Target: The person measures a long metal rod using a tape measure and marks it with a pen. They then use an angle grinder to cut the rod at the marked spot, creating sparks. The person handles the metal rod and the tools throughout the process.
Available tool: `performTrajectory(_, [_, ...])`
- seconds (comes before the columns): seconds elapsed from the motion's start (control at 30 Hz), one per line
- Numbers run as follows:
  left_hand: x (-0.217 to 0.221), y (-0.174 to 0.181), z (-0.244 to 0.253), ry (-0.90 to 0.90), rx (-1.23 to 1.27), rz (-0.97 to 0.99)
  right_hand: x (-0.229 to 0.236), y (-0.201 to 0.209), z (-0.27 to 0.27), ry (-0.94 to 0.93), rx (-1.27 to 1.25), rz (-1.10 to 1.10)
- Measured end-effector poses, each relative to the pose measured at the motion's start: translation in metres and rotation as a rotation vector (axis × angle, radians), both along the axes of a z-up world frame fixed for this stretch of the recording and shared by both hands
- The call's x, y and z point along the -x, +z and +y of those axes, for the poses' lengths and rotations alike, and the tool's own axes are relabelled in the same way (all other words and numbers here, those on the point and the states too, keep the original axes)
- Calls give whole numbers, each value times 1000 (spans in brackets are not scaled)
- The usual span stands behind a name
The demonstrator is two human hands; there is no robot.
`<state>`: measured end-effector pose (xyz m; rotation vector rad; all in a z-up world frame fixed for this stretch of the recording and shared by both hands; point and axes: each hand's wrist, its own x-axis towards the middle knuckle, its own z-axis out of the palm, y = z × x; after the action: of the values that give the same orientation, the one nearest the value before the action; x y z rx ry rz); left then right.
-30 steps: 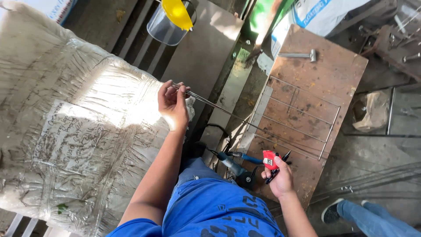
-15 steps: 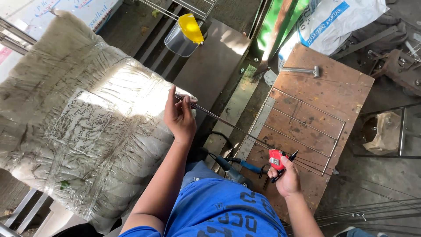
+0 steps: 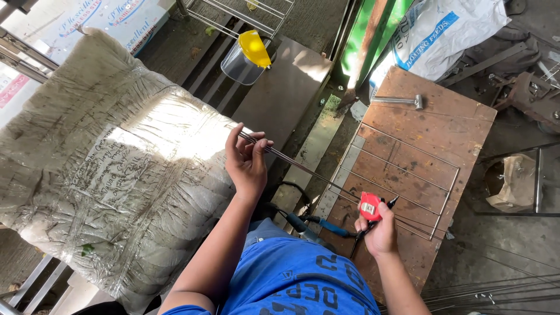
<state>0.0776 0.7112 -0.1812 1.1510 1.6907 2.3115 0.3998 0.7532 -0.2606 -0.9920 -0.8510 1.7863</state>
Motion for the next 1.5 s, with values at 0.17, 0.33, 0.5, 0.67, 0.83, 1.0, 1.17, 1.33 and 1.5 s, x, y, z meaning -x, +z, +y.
performTrajectory(0.17, [-8, 11, -6, -45, -62, 37, 47, 47, 19, 136, -222, -93])
performTrajectory(0.33, [-13, 19, -11, -37, -80, 30, 80, 40, 26, 232, -317, -73])
performTrajectory(0.5, [-17, 28, -19, -26, -24, -15, 92, 34, 26, 297, -242, -116])
performTrajectory(0.67, [-28, 32, -24, -125, -33, -246, 91, 8, 24, 337, -256, -132])
performTrajectory(0.83, [-46, 38, -27, -132, -64, -415, 90, -13, 20, 351, -279, -124])
performTrajectory(1.0, [-48, 19, -39, -182, 77, -167, 87, -8, 18, 327, -290, -102])
performTrajectory(1.17, [-38, 18, -42, -106, 18, -135, 86, 0, 10, 341, -286, -116])
performTrajectory(1.33, [-31, 13, -42, -91, -32, -113, 86, 6, 10, 352, -264, -88])
performTrajectory(1.5, [-36, 5, -39, -112, -45, -132, 81, -4, 10, 341, -250, -99])
